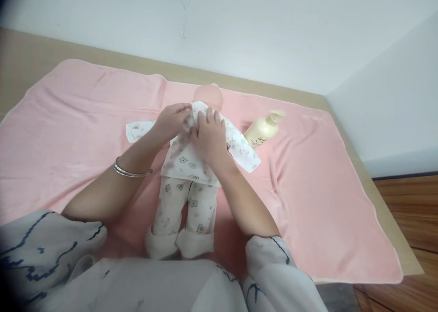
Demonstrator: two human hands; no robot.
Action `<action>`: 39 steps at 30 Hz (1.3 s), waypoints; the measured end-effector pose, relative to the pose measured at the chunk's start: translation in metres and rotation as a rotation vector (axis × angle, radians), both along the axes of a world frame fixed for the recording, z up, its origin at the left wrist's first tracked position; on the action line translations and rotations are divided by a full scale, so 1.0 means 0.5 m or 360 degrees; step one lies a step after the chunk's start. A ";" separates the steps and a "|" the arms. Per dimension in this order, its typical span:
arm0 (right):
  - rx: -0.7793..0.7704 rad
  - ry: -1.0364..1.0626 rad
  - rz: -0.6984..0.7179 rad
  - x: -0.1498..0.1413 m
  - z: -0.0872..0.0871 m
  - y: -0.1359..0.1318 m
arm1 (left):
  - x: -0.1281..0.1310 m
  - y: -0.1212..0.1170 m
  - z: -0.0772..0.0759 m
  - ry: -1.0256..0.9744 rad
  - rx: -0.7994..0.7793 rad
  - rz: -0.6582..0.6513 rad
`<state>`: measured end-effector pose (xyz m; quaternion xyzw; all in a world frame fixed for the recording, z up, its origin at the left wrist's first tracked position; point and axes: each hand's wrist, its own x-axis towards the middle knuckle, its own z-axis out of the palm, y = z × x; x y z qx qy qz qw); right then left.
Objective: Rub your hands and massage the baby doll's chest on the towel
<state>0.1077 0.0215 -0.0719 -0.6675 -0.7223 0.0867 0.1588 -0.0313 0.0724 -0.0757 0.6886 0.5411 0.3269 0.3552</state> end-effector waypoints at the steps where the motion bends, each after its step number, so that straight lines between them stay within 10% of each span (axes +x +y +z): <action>1: -0.0037 -0.0019 0.0039 -0.005 -0.005 -0.002 | -0.003 -0.002 0.008 -0.0072 -0.0010 0.0038; 20: 0.0359 0.0247 -0.0045 0.000 0.006 -0.017 | -0.023 -0.050 0.084 -0.0972 -0.0368 0.0202; 26: -0.0069 0.0047 -0.0033 -0.010 0.011 -0.030 | 0.055 -0.082 0.082 -0.1269 -0.0427 0.0194; 34: 0.0607 0.0291 -0.0460 0.165 0.104 -0.006 | 0.202 -0.048 0.127 -0.1800 -0.1107 -0.0109; 39: 0.0398 0.0173 -0.0655 0.224 0.101 0.008 | 0.280 -0.036 0.148 -0.1995 -0.1565 -0.0231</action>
